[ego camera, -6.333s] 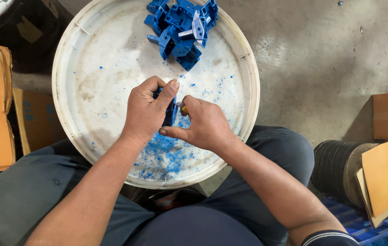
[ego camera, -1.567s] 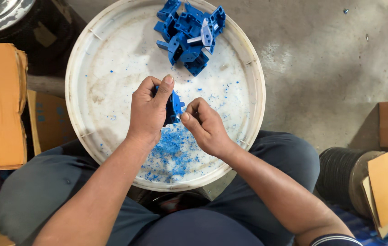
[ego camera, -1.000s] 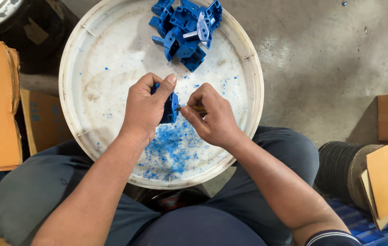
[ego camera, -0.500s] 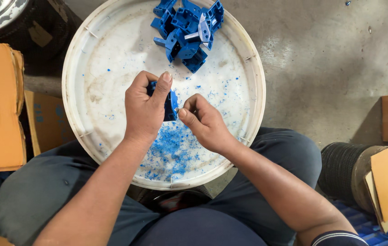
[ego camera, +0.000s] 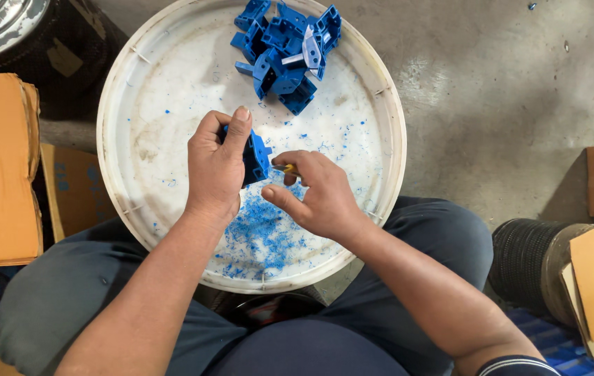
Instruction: The person trims excess material from blue plastic parts using a utility knife.
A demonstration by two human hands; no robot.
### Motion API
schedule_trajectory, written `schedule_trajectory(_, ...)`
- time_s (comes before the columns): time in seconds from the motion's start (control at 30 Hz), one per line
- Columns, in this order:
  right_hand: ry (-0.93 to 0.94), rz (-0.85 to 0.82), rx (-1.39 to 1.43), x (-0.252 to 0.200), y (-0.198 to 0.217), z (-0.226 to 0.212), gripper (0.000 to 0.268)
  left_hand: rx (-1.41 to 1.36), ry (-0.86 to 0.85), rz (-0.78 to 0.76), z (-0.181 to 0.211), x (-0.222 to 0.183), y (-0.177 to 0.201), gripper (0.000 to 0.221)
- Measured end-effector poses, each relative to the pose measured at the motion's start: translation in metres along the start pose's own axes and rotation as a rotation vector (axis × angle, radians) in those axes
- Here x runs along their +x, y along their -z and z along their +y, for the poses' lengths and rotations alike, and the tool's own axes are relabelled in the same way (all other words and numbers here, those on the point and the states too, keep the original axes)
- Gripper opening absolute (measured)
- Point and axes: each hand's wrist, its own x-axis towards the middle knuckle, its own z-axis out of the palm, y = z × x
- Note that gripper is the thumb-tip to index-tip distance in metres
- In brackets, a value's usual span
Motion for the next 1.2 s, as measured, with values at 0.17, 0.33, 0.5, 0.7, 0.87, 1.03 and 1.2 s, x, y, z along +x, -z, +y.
schedule_trajectory(0.17, 0.022, 0.014, -0.16, 0.0022, -0.0023, -0.0045, 0.04, 0.064, 0.026, 0.005, 0.0001, -0.0014, -0.0013, 0.032)
schedule_trajectory(0.33, 0.049, 0.012, -0.207, 0.0025, -0.0024, -0.0049, 0.038, 0.059, 0.021, 0.001, -0.0013, -0.0033, -0.0017, 0.034)
schedule_trajectory(0.5, 0.031, 0.002, -0.239, 0.0024, -0.0037, -0.0042, 0.037, 0.078, 0.016, -0.004, -0.0011, -0.0027, -0.0022, 0.035)
schedule_trajectory(0.7, 0.028, 0.003, -0.25, 0.0021, -0.0041, -0.0031, 0.037, 0.078, 0.048, 0.012, -0.0005, -0.0022, -0.0024, 0.036)
schedule_trajectory(0.87, 0.038, -0.014, -0.267, 0.0011, -0.0057, -0.001, 0.038, 0.104, 0.036, 0.009, -0.0018, -0.0019, -0.0027, 0.036)
schedule_trajectory(1.03, 0.028, -0.019, -0.279, 0.0007, -0.0069, -0.0014, 0.04, 0.092, 0.035, 0.008, -0.0016, -0.0033, -0.0033, 0.035)
schedule_trajectory(1.2, 0.024, -0.026, -0.29, -0.0008, -0.0096, -0.0034, 0.044, 0.109, 0.088, 0.022, -0.0013, -0.0069, -0.0048, 0.036)
